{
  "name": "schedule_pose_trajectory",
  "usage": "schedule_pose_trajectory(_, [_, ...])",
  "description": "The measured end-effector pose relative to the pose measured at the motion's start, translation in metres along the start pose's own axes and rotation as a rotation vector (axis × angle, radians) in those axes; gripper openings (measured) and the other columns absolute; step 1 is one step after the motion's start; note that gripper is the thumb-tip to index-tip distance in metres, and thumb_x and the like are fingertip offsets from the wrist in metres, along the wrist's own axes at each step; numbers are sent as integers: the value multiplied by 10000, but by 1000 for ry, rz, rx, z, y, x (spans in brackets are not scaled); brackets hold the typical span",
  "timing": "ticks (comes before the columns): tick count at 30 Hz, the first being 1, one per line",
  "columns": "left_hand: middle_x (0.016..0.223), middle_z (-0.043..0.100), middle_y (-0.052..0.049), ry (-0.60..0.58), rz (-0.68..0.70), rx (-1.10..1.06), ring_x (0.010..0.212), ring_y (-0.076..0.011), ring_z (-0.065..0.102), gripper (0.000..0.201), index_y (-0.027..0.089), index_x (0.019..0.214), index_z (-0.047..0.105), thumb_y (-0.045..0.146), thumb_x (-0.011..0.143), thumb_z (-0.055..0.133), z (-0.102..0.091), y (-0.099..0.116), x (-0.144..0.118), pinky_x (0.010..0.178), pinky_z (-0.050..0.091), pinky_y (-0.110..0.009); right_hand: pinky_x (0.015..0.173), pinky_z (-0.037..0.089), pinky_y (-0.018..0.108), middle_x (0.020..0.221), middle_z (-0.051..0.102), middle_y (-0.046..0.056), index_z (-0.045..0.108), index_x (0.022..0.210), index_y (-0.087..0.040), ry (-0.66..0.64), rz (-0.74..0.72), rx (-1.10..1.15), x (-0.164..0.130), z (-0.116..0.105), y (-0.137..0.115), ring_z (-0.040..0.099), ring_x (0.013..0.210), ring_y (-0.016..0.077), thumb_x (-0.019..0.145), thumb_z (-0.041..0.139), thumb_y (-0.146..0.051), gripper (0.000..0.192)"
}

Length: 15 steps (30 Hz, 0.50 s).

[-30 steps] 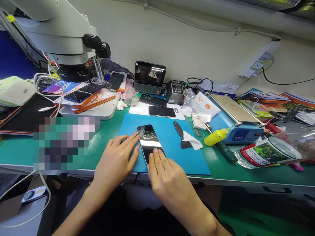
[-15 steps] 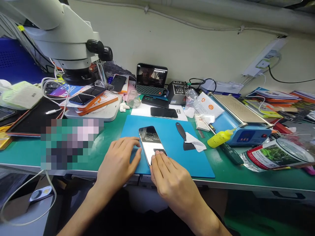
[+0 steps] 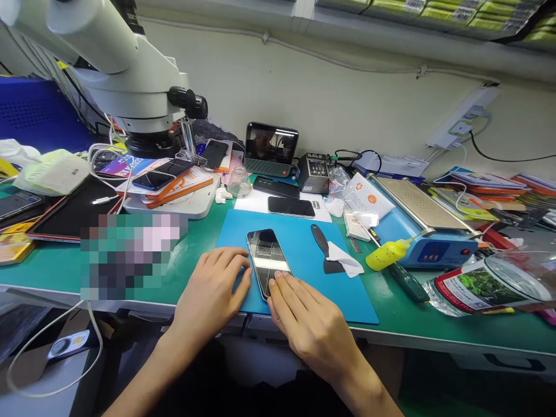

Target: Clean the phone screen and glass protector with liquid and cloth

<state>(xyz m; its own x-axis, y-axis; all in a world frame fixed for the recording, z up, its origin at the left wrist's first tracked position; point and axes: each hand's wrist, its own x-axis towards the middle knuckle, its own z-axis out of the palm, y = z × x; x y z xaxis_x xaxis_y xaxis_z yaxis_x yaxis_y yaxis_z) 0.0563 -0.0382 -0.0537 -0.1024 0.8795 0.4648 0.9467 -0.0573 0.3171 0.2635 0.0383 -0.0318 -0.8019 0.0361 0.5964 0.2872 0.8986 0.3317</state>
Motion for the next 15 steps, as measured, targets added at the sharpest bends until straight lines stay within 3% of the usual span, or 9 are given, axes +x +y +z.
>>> schedule_pose_trajectory(6, [1246,751,-66,25,6,-15,1168,-281,670,149,222,1042,642,243,1095,505,1,1,0,989,455,-459,870,708,385,1146,838,164,787,1173,-28,80,42,133,6,0,17,828,1052,304,997,698,-85,206])
schedule_pose_trajectory(11, [1223,754,-63,51,12,-34,1151,-272,673,130,227,1071,630,217,1090,502,5,-1,-1,973,452,-454,909,682,326,1136,853,64,809,1149,-163,140,350,355,5,7,30,838,1012,245,1023,658,-120,202])
schedule_pose_trajectory(15, [1217,750,-51,79,32,-53,1145,-267,670,135,239,1072,627,211,1097,498,4,-2,-2,957,452,-443,702,682,255,970,861,62,801,1114,-170,217,672,404,-3,11,37,836,746,187,1099,543,-222,264])
